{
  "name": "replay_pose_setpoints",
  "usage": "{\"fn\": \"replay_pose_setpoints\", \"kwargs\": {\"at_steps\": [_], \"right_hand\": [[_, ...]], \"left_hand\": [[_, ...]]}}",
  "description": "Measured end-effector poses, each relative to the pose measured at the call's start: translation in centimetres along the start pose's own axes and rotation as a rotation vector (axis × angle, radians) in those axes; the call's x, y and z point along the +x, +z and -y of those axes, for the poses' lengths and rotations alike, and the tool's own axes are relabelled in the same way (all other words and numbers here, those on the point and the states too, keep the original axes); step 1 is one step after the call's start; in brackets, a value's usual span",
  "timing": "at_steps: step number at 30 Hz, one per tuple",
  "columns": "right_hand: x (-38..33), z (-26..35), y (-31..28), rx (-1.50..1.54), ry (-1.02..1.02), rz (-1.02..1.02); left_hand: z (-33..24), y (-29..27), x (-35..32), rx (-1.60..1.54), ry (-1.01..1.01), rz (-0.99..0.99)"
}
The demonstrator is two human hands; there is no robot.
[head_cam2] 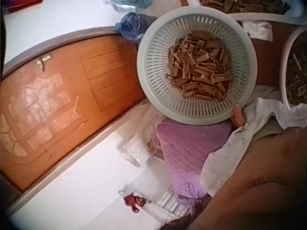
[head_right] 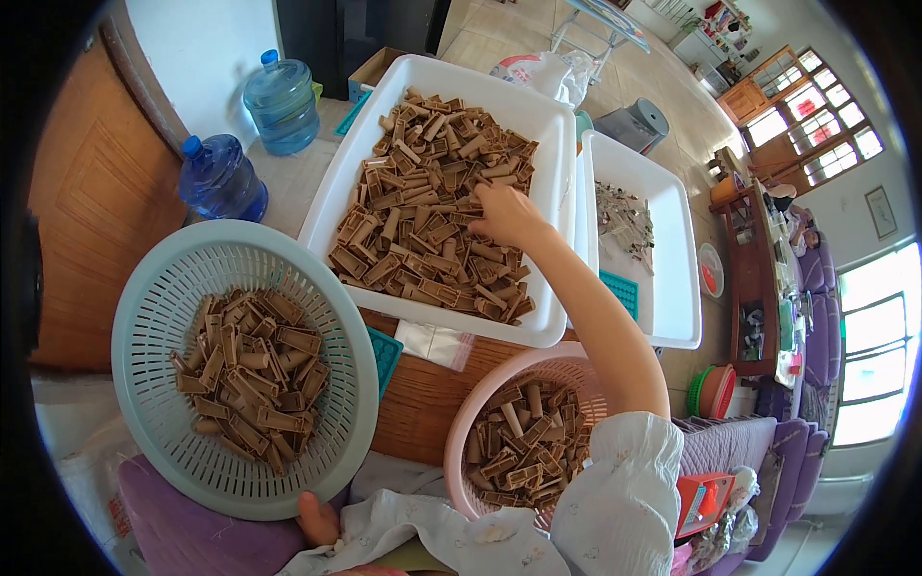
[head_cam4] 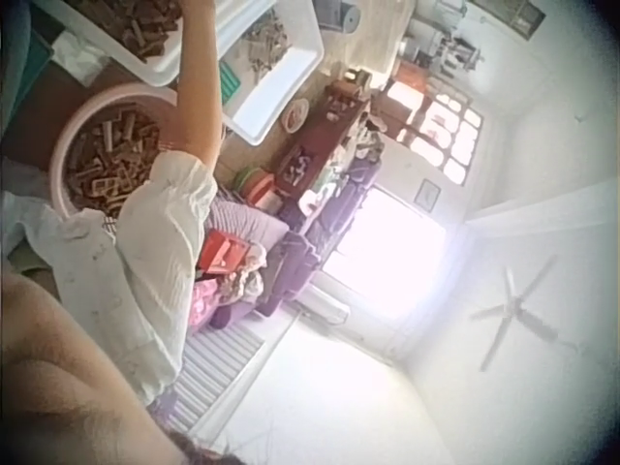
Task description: The person sorts brown plastic components by hand, transferring them from a white bin into a pink basket, a green basket, and a green tray.
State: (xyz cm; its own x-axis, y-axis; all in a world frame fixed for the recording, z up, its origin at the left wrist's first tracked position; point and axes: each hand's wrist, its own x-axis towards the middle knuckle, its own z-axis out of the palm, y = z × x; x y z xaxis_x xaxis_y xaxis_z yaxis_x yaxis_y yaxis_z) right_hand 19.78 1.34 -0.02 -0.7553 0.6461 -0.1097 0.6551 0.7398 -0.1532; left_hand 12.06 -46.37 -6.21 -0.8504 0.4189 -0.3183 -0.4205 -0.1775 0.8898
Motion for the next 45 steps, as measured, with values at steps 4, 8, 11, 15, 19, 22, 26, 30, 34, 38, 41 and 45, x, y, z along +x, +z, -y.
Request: {"fn": "replay_pose_setpoints", "kwargs": {"at_steps": [4,8,11,15,19,22,26,30,34,38,41,45], "right_hand": [[0.2,-0.8,0.6,-0.122,0.084,0.160],[0.5,-0.9,-0.8,-0.091,0.049,0.210],[0.9,-1.9,-1.7,0.062,-0.073,0.104],[1.2,-2.0,-1.9,0.217,0.060,0.040],[1.6,-2.0,-1.2,0.342,-0.020,-0.124],[2.4,-2.6,-0.7,0.309,0.000,-0.043],[2.8,-2.1,1.1,0.107,-0.080,-0.032],[2.6,-1.3,1.8,-0.016,-0.070,-0.023],[2.7,-1.5,1.0,0.004,-0.083,0.031],[2.7,-2.2,-0.3,0.086,-0.119,-0.056],[2.9,-1.2,-0.8,0.254,0.114,-0.021],[3.9,-0.1,0.4,0.368,0.284,-0.040]], "left_hand": [[-0.1,0.2,0.0,0.009,-0.009,0.004],[-0.2,0.1,-0.3,0.027,-0.020,-0.013],[-0.1,0.1,-0.4,0.036,-0.033,-0.014],[-0.1,0.1,-0.2,0.048,-0.044,-0.015],[0.0,0.0,-0.1,0.061,-0.052,-0.019],[-0.1,0.3,-0.1,0.067,-0.062,-0.014],[-0.3,0.4,0.1,0.081,-0.070,-0.011],[-0.5,0.4,0.1,0.092,-0.080,-0.013],[-0.6,0.5,0.1,0.101,-0.091,-0.019],[-0.7,0.8,0.0,0.106,-0.104,-0.016],[-0.8,0.9,0.1,0.115,-0.109,-0.014],[-0.9,1.0,0.2,0.126,-0.116,-0.005]]}}
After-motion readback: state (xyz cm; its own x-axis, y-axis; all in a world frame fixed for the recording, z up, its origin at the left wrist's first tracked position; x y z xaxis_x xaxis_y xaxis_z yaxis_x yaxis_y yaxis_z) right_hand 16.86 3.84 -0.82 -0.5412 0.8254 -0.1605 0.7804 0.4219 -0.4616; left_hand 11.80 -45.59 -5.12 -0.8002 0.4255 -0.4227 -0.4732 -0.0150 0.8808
